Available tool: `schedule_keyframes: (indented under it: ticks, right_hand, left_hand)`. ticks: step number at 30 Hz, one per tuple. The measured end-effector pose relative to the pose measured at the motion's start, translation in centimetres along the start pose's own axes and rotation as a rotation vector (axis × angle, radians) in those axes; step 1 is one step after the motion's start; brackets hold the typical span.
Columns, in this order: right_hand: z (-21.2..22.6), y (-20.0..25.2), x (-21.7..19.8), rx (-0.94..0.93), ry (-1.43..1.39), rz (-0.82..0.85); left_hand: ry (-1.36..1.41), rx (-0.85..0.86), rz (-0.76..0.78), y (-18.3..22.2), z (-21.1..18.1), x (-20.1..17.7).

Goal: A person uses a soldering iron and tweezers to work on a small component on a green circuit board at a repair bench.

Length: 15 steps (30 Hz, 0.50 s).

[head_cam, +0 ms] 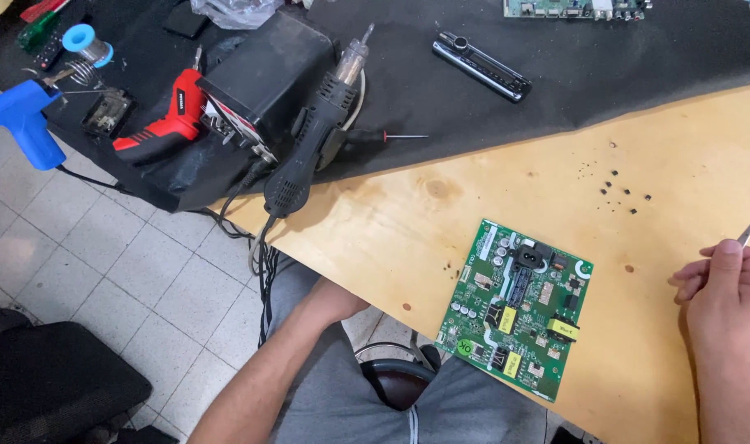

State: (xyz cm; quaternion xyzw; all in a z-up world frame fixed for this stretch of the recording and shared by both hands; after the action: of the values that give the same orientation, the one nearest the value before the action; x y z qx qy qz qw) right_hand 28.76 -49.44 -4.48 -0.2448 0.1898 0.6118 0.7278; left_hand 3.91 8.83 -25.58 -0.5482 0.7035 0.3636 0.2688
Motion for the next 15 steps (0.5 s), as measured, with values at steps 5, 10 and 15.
schedule_keyframes:
  ticks: [5,10,15]
  right_hand:
    - [3.2,1.0,0.2,0.105,0.037,-0.046]
    - [1.1,0.8,-0.2,0.078,0.010,-0.042]
    - [-0.6,-0.4,0.1,0.007,-0.026,-0.033]
  left_hand:
    - [0.002,-0.018,0.014,-1.4,0.2,0.4]
    - [0.006,-0.033,0.042,-1.8,-0.2,0.4]
    - [0.011,-0.053,0.052,-1.8,-0.2,-0.1]
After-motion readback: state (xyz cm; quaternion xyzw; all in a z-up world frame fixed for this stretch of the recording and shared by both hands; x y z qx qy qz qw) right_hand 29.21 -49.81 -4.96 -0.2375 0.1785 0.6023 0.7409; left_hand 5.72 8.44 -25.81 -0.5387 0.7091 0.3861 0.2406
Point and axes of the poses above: each hand's wrist, its own y-axis away from the middle knuckle, its own x-axis out of the palm, z = x × y, the point moved 2 cm from there along -y, towards the middle knuckle, and after that the axes turned 15 degrees about y, right-handed, at the moved point
